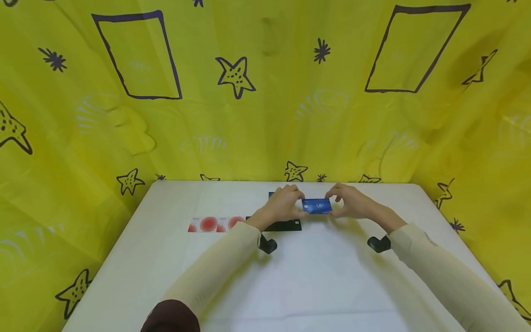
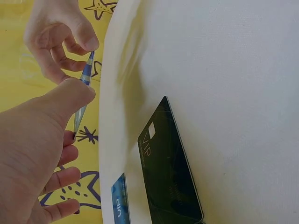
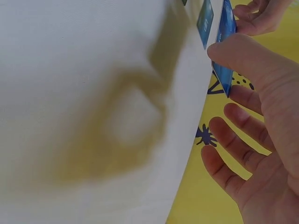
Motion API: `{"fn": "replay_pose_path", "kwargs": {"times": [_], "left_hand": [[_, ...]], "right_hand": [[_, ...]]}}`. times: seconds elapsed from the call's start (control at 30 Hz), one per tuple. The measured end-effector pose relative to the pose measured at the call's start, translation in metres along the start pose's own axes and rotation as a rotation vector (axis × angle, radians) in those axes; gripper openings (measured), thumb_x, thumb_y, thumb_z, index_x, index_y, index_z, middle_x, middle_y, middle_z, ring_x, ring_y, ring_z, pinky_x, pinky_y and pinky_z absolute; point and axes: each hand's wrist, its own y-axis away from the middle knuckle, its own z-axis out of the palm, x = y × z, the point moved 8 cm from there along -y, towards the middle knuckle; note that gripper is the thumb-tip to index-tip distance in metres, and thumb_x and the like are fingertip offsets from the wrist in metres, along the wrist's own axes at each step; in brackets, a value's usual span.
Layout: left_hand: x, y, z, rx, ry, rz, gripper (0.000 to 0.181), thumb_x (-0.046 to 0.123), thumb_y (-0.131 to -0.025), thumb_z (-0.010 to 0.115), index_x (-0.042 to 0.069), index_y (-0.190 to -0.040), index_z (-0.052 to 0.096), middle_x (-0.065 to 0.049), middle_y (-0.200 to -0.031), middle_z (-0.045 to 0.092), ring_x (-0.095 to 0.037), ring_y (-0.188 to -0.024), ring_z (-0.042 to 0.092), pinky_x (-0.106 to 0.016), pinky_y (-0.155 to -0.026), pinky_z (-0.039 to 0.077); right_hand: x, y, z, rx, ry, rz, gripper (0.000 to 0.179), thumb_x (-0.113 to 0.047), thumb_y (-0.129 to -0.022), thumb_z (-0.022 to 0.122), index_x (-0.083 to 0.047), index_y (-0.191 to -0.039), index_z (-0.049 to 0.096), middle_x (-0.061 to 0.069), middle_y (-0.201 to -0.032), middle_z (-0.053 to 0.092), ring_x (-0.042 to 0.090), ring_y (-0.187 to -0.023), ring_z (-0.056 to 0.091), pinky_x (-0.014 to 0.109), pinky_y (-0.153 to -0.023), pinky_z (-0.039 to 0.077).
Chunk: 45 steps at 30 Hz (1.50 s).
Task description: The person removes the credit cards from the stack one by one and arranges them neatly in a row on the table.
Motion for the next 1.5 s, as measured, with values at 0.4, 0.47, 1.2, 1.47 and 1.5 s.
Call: {"fn": "replay_pose_path", "kwargs": {"times": [0.4,0.47,1.2,1.47,1.5], "left_hand": [[0.005,0.001,0.008,-0.006,-0.065,0.019,0.053,0.051,-0.089,0.076,0.014,-0.127,0.072,-0.004,-0.123,0.065,-0.021,-0.113,0.059,-0.041,-0.097,0.048],[0.005,0.002,0.011,-0.008,-0.086,0.025,0.053,0.052,-0.089,0.075,0.014,-0.127,0.072,-0.003,-0.123,0.065,-0.021,-0.112,0.059,-0.041,-0.097,0.049],[0.001,0.016,0.029,-0.045,-0.077,-0.02,0.054,0.056,-0.09,0.072,0.017,-0.127,0.071,-0.002,-0.124,0.064,-0.022,-0.116,0.056,-0.043,-0.1,0.046],[-0.002,0.019,0.036,-0.064,-0.039,-0.042,0.053,0.054,-0.091,0.072,0.016,-0.128,0.071,-0.003,-0.125,0.063,-0.023,-0.116,0.055,-0.047,-0.105,0.044],[-0.002,0.019,0.036,-0.065,-0.038,-0.044,0.053,0.054,-0.091,0.072,0.016,-0.128,0.071,-0.003,-0.125,0.063,-0.023,-0.116,0.055,-0.047,-0.105,0.044]], "right_hand": [[0.006,0.007,0.007,0.007,-0.026,-0.024,0.043,-0.014,-0.083,0.084,0.001,-0.121,0.069,0.022,-0.124,0.063,0.035,-0.102,0.066,0.049,-0.085,0.057],[0.007,0.008,0.009,0.009,-0.028,-0.033,0.043,-0.014,-0.082,0.084,0.001,-0.12,0.07,0.021,-0.123,0.063,0.034,-0.101,0.066,0.05,-0.086,0.057],[0.008,0.01,0.033,-0.02,-0.065,0.003,0.046,-0.017,-0.083,0.084,0.002,-0.122,0.068,0.019,-0.122,0.064,0.033,-0.104,0.063,0.049,-0.09,0.055],[0.008,0.01,0.038,-0.032,-0.068,0.023,0.046,-0.018,-0.083,0.084,0.0,-0.122,0.069,0.017,-0.122,0.063,0.031,-0.103,0.061,0.048,-0.09,0.054],[0.008,0.01,0.038,-0.032,-0.066,0.024,0.046,-0.018,-0.083,0.084,0.0,-0.122,0.069,0.017,-0.122,0.063,0.03,-0.103,0.061,0.047,-0.09,0.054]]}}
